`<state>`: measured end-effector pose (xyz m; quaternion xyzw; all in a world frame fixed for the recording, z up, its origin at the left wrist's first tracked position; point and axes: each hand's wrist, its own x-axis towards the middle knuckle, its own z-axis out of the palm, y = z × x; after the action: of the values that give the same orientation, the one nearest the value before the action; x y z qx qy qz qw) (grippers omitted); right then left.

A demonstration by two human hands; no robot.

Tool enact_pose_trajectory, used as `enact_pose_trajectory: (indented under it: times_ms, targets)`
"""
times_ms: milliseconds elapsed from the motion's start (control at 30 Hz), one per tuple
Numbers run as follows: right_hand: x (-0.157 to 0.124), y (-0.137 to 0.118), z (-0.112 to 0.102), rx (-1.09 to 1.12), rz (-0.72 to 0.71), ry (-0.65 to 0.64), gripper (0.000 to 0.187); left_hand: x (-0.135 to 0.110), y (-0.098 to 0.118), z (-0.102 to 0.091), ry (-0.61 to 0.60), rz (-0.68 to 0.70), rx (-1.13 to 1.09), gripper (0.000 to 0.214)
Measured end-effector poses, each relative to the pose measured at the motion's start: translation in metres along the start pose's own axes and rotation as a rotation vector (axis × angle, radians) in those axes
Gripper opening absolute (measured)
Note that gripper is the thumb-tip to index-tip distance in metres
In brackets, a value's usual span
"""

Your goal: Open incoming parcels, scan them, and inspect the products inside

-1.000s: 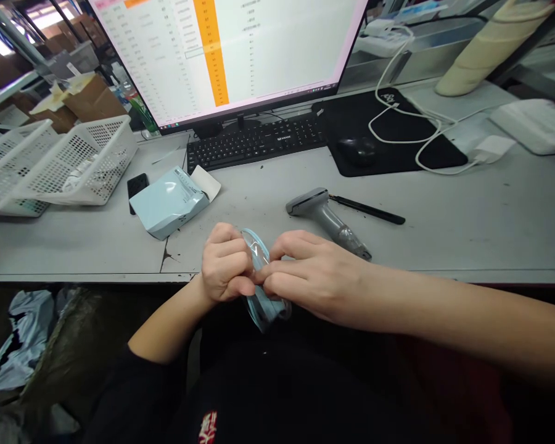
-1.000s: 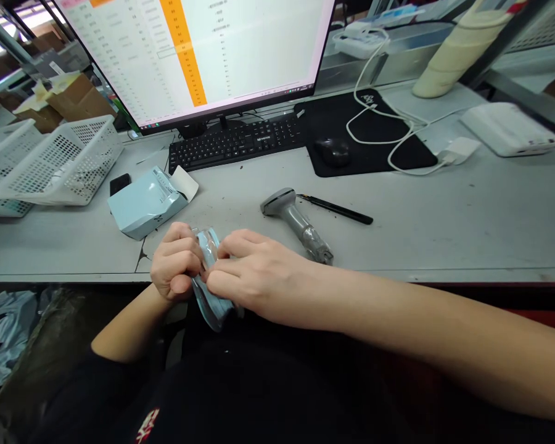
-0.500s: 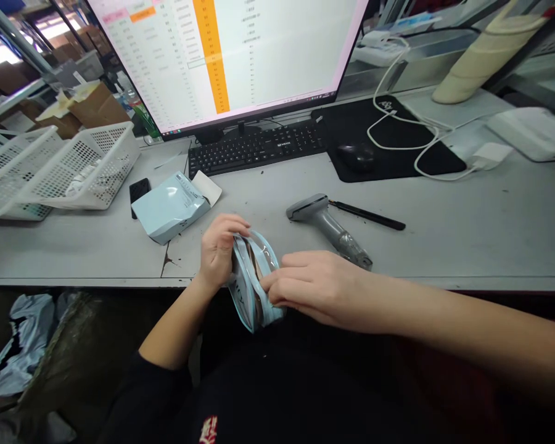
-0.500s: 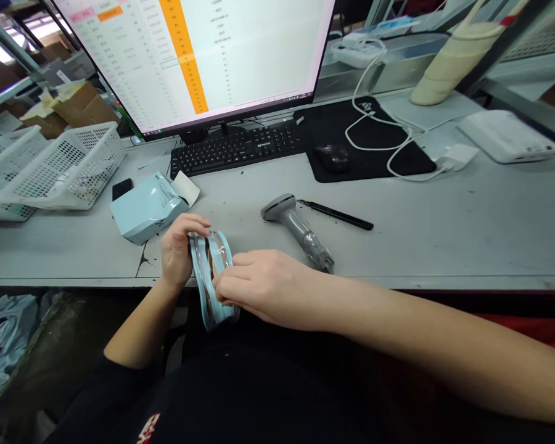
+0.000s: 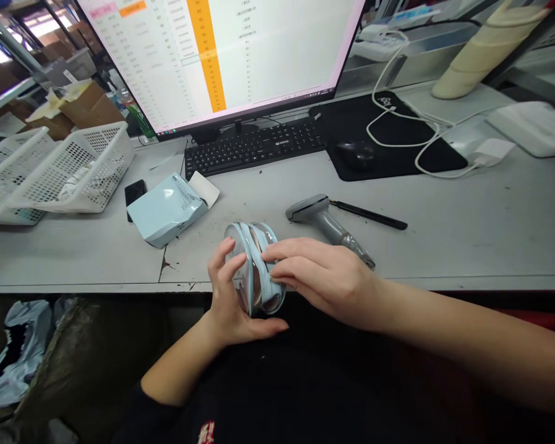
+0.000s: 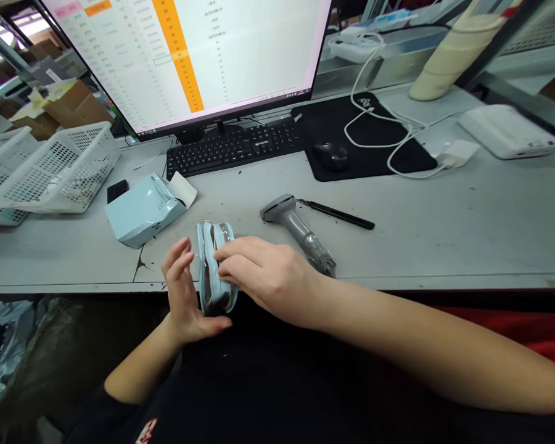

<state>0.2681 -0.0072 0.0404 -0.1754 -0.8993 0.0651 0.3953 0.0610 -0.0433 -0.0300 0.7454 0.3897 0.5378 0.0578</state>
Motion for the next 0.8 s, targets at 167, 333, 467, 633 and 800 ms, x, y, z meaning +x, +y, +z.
enact_pose_trajectory:
  times_ms: [167, 333, 467, 633, 800]
  targets:
    - [0.011, 0.002, -0.007, 0.065, 0.146, -0.169, 0.013, -0.004, 0.011, -0.019, -0.099, -0.115, 0.107, 0.045]
    - [0.012, 0.009, 0.000, 0.180, 0.218, -0.215, 0.014, 0.000, 0.002, -0.029, -0.270, 0.091, 0.200, 0.028]
    - [0.004, 0.011, 0.008, 0.179, 0.230, -0.151, 0.014, 0.002, -0.002, -0.030, -0.324, 0.011, 0.276, 0.037]
    - [0.004, 0.011, 0.013, 0.186, 0.338, -0.065, 0.013, 0.003, -0.002, -0.021, -0.192, -0.027, 0.341, 0.046]
    - [0.031, 0.013, 0.024, 0.218, 0.480, 0.026, 0.014, 0.015, -0.001, -0.013, -0.004, 0.051, 0.475, 0.090]
